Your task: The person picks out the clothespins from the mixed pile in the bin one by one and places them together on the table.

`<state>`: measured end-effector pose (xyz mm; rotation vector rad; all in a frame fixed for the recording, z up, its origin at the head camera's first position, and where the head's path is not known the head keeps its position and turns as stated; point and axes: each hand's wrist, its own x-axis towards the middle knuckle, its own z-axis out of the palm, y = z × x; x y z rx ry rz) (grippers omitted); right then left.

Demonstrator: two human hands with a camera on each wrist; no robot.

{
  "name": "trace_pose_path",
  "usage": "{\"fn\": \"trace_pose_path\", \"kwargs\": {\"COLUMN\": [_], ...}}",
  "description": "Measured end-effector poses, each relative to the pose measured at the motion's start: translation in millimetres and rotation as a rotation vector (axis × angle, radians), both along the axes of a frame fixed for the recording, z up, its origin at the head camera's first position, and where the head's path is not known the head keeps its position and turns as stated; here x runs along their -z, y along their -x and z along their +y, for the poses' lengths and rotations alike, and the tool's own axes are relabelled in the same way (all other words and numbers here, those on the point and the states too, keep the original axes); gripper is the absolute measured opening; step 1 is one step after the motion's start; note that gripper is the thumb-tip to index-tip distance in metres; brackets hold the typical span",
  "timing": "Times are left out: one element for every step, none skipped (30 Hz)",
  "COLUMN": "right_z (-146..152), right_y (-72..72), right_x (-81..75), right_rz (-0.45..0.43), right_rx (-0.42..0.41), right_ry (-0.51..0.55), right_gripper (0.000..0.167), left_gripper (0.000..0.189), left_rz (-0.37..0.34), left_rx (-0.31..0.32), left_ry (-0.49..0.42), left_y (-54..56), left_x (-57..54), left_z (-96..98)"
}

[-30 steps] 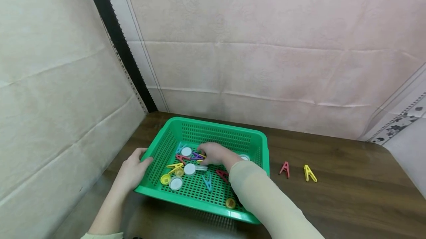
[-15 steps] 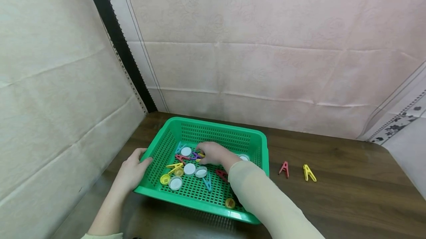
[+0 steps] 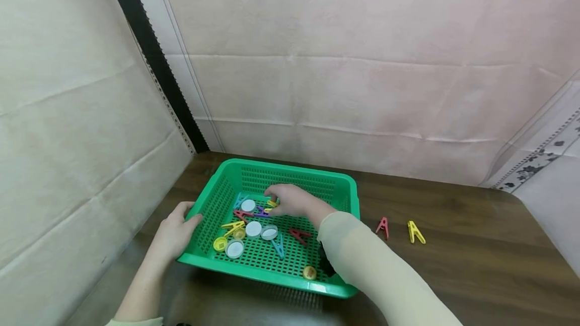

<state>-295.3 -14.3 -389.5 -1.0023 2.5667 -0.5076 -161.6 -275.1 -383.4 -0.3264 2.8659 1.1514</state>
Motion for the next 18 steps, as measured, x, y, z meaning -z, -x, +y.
{"fn": "trace_pose_path", "kwargs": {"right_z": [1.2,2.7,4.7,6.9,9.0,11.3,13.6,15.9,18.0,19.9,21.6,23.2,24.5,25.6,26.9,28.2,29.5,31.0], "right_y": [-0.9,-1.4,-2.0,-2.9,-3.5,-4.4,-4.7,-5.0,-5.4,-5.6,-5.4,-5.2,-5.2,-5.1,-4.9,-4.4,-3.8,-3.7], "right_x": [-1.8,-3.0,-4.0,-5.4,-6.4,-7.8,-9.2,-10.9,-13.0,-15.2,-16.9,-18.9,-20.8,-22.8,-24.8,-26.8,-28.6,-30.8], "right_rz": [-0.002,-0.003,-0.001,-0.003,-0.004,-0.007,-0.008,-0.008,-0.013,-0.017,-0.015,-0.012,-0.012,-0.014,-0.016,-0.017,-0.017,-0.020], "right_rx": [-0.004,-0.006,-0.012,-0.013,-0.015,-0.015,-0.015,-0.013,-0.011,-0.007,-0.008,-0.009,-0.007,-0.003,0.000,0.003,0.006,0.013], "right_ry": [0.004,0.009,0.010,0.013,0.017,0.023,0.031,0.038,0.048,0.059,0.067,0.074,0.081,0.091,0.105,0.118,0.131,0.143], "right_gripper": [0.052,0.052,0.052,0.051,0.051,0.050,0.050,0.050,0.050,0.050,0.049,0.049,0.049,0.049,0.050,0.049,0.049,0.049], "left_gripper": [0.052,0.052,0.052,0.052,0.052,0.052,0.052,0.053,0.053,0.053,0.053,0.053,0.053,0.053,0.053,0.053,0.053,0.053], "left_rz": [-0.001,-0.001,-0.002,-0.002,-0.002,-0.002,-0.003,-0.003,-0.004,-0.004,-0.005,-0.005,-0.005,-0.004,-0.004,-0.003,-0.002,-0.001], "left_rx": [0.000,0.000,0.000,0.001,0.002,0.002,0.002,0.002,0.002,0.002,0.002,0.003,0.004,0.005,0.007,0.008,0.010,0.012], "left_ry": [0.001,0.002,0.002,0.003,0.003,0.002,0.002,0.002,0.001,0.001,0.000,0.001,0.002,0.004,0.005,0.007,0.009,0.013], "left_y": [-0.6,-1.2,-1.4,-1.6,-1.7,-1.8,-1.7,-1.7,-1.6,-1.6,-1.5,-1.2,-1.2,-1.0,-0.8,-0.5,-0.3,-0.2], "left_x": [-0.2,-0.5,-0.7,-0.8,-1.1,-1.3,-1.5,-1.8,-2.0,-2.3,-2.5,-2.6,-2.4,-2.2,-2.0,-1.8,-1.7,-1.7], "left_z": [-0.3,-0.4,-0.5,-0.5,-0.4,-0.2,0.0,0.2,0.5,0.8,1.2,1.5,1.4,1.3,1.1,0.9,0.5,0.1]}}
